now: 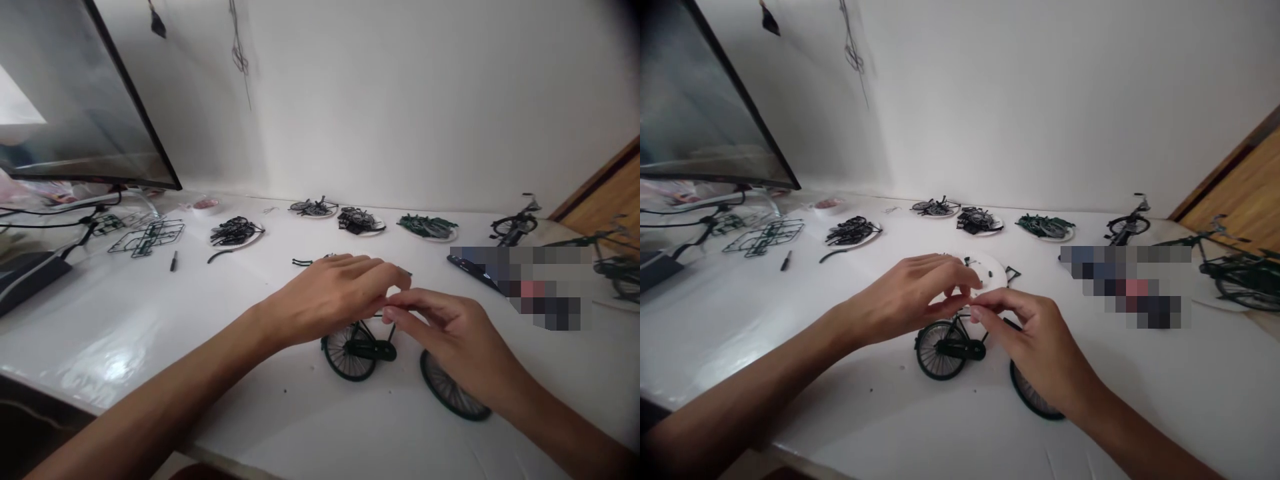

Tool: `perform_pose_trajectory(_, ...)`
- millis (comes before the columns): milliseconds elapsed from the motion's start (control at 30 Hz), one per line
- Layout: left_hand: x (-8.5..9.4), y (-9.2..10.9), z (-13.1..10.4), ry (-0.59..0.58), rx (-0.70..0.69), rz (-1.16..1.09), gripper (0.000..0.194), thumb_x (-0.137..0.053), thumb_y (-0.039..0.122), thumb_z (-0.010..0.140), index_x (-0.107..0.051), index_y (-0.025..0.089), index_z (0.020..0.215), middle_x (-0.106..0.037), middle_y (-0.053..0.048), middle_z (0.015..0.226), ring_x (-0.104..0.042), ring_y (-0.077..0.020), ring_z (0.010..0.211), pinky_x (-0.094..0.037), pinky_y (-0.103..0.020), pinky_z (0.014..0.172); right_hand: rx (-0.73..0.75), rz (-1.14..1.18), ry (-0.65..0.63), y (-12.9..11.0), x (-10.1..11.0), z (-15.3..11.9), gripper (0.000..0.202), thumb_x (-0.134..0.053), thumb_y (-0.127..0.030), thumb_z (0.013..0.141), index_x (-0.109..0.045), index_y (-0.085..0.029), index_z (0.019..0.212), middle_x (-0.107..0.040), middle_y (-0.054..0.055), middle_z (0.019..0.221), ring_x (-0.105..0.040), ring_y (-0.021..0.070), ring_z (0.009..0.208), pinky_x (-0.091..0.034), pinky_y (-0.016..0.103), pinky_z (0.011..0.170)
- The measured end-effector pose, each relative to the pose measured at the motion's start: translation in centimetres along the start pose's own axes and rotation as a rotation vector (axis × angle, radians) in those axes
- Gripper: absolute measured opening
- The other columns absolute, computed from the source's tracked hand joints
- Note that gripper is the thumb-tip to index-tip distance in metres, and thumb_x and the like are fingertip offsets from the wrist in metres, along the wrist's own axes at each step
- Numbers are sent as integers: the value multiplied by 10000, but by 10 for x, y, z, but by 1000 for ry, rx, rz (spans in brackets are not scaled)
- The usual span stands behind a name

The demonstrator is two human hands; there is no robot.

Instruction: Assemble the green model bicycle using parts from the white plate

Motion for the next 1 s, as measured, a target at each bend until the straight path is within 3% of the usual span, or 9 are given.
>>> perform_pose_trajectory(133, -4, -20, -5, -93, 196, -140, 211, -634, 248, 944, -582, 180, 1136, -658, -31, 991, -608, -127, 835, -472, -246, 717, 61, -74, 55, -7, 4, 0, 71, -685, -318, 899, -739, -273, 885, -760, -33, 869, -695, 141, 797, -527, 234, 695)
perform_pose_trajectory(233, -13, -28, -9, -176, 263, -235, 195, -651, 339, 935, -651, 163, 1021, -671, -19, 909, -600, -126, 797, -470, -259, 737, 319, -228, 165, -35, 9, -7, 64, -683, -182, 893, -700, -233, 856, -717, -18, 827, -651, 129, 776, -502, 256, 720)
perform_pose_trajectory(300, -18, -27, -9, -212, 259, -313, 186, -578, 311, 982, -667, 152, 946, -685, -19, 863, -599, -117, 771, -462, -252, 727, 494, -292, 198, -54, 7, -15, 97, -670, -109, 887, -678, -205, 876, -688, -7, 792, -625, 129, 763, -494, 287, 757)
perform_pose_trajectory(367, -18, -26, -9, -221, 251, -363, 184, -536, 247, 999, -670, 142, 931, -699, -30, 865, -602, -113, 761, -450, -245, 701, 578, -321, 200, -62, 4, -18, 121, -661, -68, 883, -669, -188, 895, -677, 2, 778, -615, 133, 763, -493, 314, 780)
perform_pose_trajectory(667, -18, -33, -25, -344, 354, -578, 160, -579, 227, 969, -695, 139, 904, -706, -25, 841, -615, -114, 763, -461, -233, 688, 604, -288, 159, -62, -2, -23, 190, -677, -22, 858, -695, -193, 939, -672, 36, 883, -619, 163, 842, -513, 344, 766)
perform_pose_trajectory(767, -14, -37, -45, -363, 395, -556, 124, -650, 278, 933, -685, 162, 960, -713, -24, 935, -621, -125, 822, -482, -246, 744, 647, -295, 117, -65, -9, -28, 234, -676, 7, 845, -691, -191, 970, -653, 41, 906, -608, 166, 857, -513, 338, 759)
perform_pose_trajectory(867, -9, -52, -74, -329, 511, -431, 282, -732, 363, 865, -649, 207, 1085, -681, -28, 1088, -608, -157, 930, -490, -279, 805, 672, -306, 56, -66, -20, -31, 261, -659, 28, 842, -676, -172, 1008, -628, 57, 946, -596, 174, 883, -511, 339, 771)
perform_pose_trajectory(1000, -19, -61, -102, -368, 610, -354, 447, -779, 393, 807, -607, 235, 1187, -635, -38, 1115, -591, -181, 940, -488, -293, 774, 700, -333, -51, -67, -38, -34, 295, -606, 56, 853, -644, -150, 1061, -609, 78, 975, -582, 202, 926, -508, 364, 794)
Point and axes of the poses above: each hand's wrist, its own z-axis towards the middle knuckle, its own x-axis out of the back of the hand, y = z × x, the point moved 10 cm from there along z, towards the middle knuckle
